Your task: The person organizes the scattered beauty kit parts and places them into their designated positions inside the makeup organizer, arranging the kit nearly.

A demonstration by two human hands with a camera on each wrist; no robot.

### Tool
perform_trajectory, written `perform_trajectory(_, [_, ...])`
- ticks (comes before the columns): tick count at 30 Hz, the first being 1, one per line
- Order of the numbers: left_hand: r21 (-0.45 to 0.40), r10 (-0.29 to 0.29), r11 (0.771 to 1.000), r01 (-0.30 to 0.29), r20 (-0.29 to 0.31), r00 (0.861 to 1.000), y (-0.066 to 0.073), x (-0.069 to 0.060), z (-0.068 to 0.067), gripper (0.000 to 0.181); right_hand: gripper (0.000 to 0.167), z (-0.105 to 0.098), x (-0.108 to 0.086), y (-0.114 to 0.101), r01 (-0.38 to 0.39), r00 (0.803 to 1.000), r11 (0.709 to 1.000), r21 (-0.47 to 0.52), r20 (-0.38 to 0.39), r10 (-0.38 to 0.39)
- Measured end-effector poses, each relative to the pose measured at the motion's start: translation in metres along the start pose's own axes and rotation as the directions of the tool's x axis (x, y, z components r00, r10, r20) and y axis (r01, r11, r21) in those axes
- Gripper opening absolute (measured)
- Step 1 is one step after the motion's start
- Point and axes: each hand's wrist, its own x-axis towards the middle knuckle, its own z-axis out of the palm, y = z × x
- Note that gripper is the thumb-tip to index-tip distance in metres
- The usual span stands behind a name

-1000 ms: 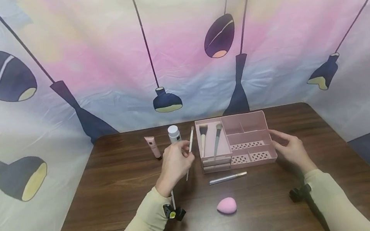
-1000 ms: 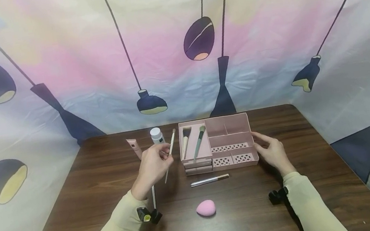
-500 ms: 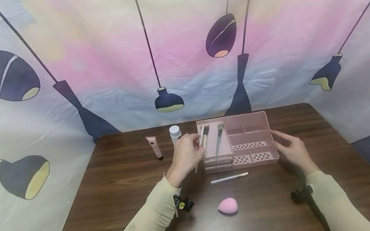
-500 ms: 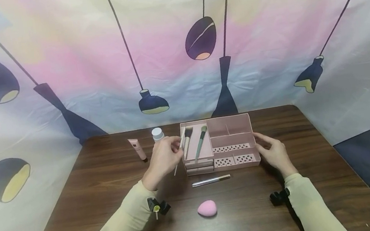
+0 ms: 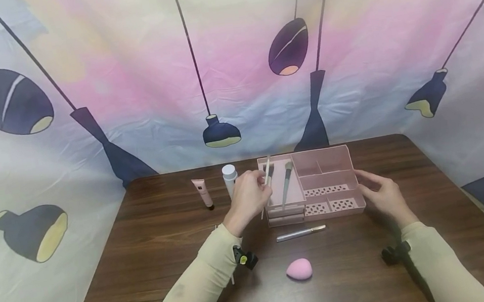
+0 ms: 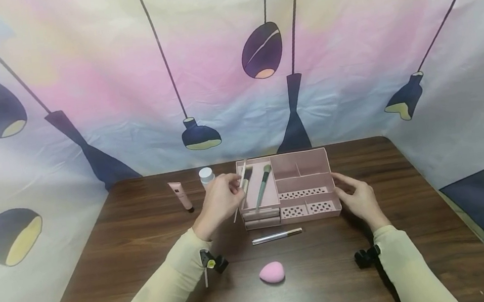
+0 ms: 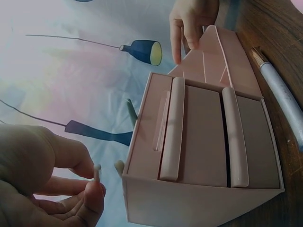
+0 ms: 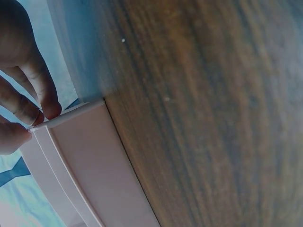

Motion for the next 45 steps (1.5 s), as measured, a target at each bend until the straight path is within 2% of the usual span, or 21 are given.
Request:
perform_trajectory(12, [-0.011, -0.056, 0.998, 0.057, 0.043, 0.997, -0.002, 0.010, 0.009, 0.030, 0.044, 0.000, -0.001, -0.001, 0.014, 1.000, 1.000, 0.010, 0.005, -0.014])
perform_trajectory(19, [-0.039, -0.065, 0.997, 0.067, 0.071, 0.995, 0.002, 0.013, 0.010, 0.033, 0.045, 0.001, -0.001, 0.001, 0.014, 1.000, 1.000, 0.009, 0.007, -0.014])
perform_trajectory(24, [-0.048, -0.069, 0.996, 0.073, 0.069, 0.995, 0.004, 0.016, 0.011, 0.030, 0.044, 0.001, -0.001, 0.002, 0.012, 1.000, 1.000, -0.002, 0.003, -0.012])
perform_trajectory(34, [-0.045, -0.022, 0.999, 0.023, 0.022, 1.000, 0.001, 0.016, 0.008, 0.022, 0.044, 0.000, -0.001, 0.001, 0.012, 1.000, 1.000, -0.007, -0.003, -0.012])
perform_trajectory(45, [-0.051, -0.013, 0.999, 0.014, 0.019, 1.000, 0.000, 0.014, 0.004, 0.024, 0.045, 0.000, 0.000, 0.000, -0.005, 1.000, 0.999, -0.041, 0.002, 0.005])
